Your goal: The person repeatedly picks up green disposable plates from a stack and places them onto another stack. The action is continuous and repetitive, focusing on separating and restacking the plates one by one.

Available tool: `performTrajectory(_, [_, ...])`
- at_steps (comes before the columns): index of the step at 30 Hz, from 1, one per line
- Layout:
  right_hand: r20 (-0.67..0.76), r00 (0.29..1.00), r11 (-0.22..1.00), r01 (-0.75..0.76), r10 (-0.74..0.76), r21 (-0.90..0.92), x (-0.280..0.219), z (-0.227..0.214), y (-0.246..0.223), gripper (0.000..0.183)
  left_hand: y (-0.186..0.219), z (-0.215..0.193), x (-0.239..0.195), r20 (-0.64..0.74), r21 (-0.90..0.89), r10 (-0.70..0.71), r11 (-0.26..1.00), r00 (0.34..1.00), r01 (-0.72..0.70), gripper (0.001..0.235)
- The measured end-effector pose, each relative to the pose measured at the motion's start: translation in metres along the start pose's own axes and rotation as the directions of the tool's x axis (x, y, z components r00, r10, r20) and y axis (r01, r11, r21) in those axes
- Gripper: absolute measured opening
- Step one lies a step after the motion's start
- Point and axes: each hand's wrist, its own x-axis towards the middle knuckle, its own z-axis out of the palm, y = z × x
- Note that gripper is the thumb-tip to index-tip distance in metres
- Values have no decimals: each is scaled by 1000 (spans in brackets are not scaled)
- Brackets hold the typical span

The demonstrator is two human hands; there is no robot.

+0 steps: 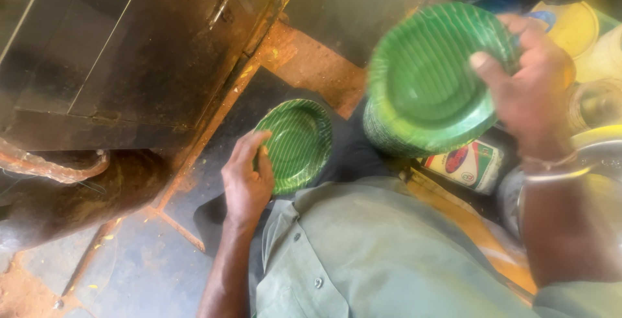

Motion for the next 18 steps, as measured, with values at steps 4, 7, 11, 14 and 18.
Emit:
performTrajectory(4, [101,971,562,207,-215,-801,1,7,22,53,-1,18,0,94,-23,-142,989,985,144,51])
performTrajectory(7, [60,921,651,317,-384,-690,-21,41,12,33,17,25,2,193,-44,-161,984,968,173,56])
performTrajectory(11, [479,872,995,-77,99,-64,-54,111,-19,20,40,8,9,366,-75,-173,974,914,214,72])
performTrajectory(14, [663,727,878,-421,175,230,-61,164,-28,27,53,-6,12,523,-133,-110,969,845,208,80])
performTrajectory(18, [664,735,826,-456,139,332,-59,188,-14,26,56,-11,12,575,-225,-81,941,814,252,87])
